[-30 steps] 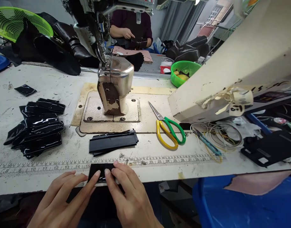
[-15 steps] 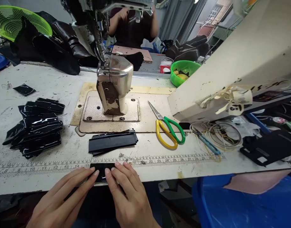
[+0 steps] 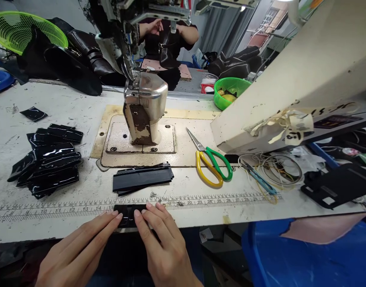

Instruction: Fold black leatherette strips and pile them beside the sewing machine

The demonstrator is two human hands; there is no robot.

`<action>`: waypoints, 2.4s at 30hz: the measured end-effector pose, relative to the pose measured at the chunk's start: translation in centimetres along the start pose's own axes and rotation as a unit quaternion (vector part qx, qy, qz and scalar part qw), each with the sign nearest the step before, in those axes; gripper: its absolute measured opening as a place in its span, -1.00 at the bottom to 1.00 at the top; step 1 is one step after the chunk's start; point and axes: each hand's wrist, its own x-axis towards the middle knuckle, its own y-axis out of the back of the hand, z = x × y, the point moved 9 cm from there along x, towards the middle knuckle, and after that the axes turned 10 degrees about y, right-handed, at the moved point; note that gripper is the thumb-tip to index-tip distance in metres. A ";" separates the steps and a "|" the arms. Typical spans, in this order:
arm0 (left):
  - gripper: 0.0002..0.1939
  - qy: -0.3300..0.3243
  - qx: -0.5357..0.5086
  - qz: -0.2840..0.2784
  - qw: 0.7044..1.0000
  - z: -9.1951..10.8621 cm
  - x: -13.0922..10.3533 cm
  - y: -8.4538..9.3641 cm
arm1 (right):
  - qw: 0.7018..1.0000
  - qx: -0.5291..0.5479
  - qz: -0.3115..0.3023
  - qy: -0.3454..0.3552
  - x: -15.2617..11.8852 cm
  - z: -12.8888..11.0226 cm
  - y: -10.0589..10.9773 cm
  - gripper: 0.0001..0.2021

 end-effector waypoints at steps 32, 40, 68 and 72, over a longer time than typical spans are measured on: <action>-0.59 -0.071 0.118 -0.014 0.990 1.5 -0.1 -1.4 | 0.993 -0.061 -0.087 0.047 0.2 -1.3 -0.9 -0.63; -0.58 -0.012 0.105 0.025 0.994 2.6 -0.1 -2.4 | 0.967 -0.218 -0.109 0.080 -0.4 -3.2 -2.6 -0.56; -0.56 0.025 0.119 0.071 0.990 2.3 0.5 -1.9 | 0.998 0.022 -0.023 -0.056 -1.5 0.2 0.9 -0.55; -0.52 0.015 0.123 0.073 0.990 2.9 0.6 -2.1 | 0.993 0.048 -0.011 -0.106 -1.7 1.3 1.4 -0.51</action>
